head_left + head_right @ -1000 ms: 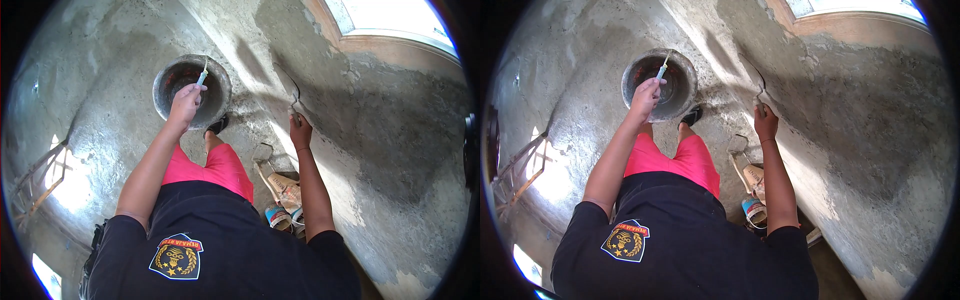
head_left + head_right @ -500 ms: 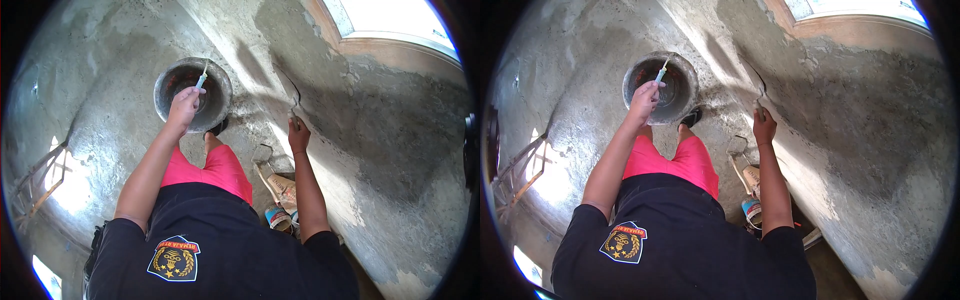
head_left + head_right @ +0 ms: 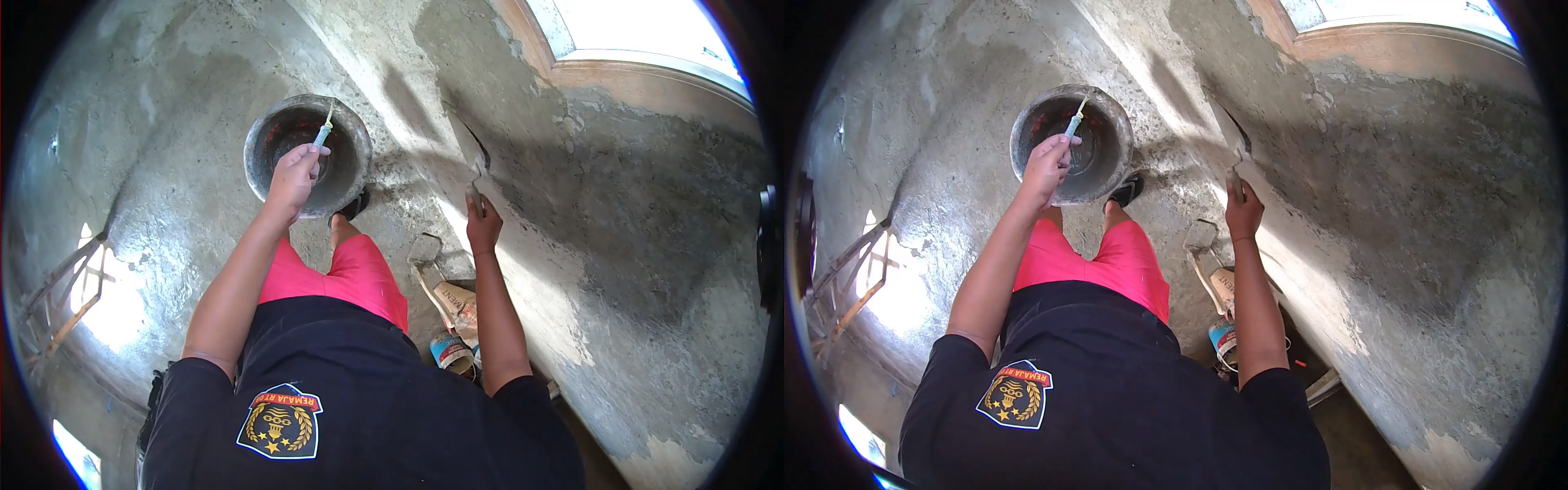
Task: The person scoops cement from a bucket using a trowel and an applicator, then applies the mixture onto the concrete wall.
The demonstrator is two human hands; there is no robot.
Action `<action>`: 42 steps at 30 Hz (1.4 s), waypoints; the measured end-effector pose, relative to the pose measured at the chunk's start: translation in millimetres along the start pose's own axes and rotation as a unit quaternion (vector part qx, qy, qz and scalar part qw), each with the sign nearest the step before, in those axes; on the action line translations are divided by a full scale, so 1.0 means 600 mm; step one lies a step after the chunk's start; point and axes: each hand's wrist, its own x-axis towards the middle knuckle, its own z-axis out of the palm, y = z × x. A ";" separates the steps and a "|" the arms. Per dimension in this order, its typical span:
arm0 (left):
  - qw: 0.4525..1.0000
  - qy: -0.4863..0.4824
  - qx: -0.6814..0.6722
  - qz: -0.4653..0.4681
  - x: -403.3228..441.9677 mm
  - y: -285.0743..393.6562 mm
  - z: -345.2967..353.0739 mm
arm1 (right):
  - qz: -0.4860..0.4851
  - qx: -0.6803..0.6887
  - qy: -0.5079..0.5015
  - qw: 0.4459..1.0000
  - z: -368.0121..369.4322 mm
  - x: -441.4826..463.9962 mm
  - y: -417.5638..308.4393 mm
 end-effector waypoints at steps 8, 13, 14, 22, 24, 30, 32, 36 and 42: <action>1.000 0.002 0.008 0.001 0.001 -0.001 -0.008 | -0.058 0.024 -0.021 0.998 0.000 0.016 -0.009; 1.000 -0.002 0.008 0.002 0.003 -0.002 -0.011 | 0.013 0.042 -0.028 0.999 -0.003 0.002 0.002; 1.000 0.000 0.007 0.001 -0.001 -0.002 -0.012 | -0.013 0.048 0.001 0.999 0.011 -0.011 0.023; 1.000 0.001 0.020 -0.011 0.000 0.007 -0.006 | -0.026 0.025 -0.034 0.999 -0.006 0.043 -0.023; 1.000 -0.004 0.015 -0.013 -0.001 0.004 -0.005 | -0.009 0.029 -0.027 0.999 0.003 0.041 -0.007; 1.000 -0.011 0.009 -0.007 0.002 -0.003 -0.010 | 0.015 0.030 -0.045 0.998 0.023 -0.005 0.004; 1.000 -0.009 0.009 -0.017 -0.002 -0.004 -0.010 | -0.022 0.031 -0.024 0.999 0.025 0.000 -0.007; 1.000 -0.003 0.024 -0.015 0.000 -0.006 -0.009 | -0.008 0.056 -0.003 0.998 0.021 0.023 -0.015; 1.000 -0.002 0.019 -0.012 -0.001 -0.003 -0.017 | 0.041 0.078 -0.030 0.996 0.016 -0.024 0.024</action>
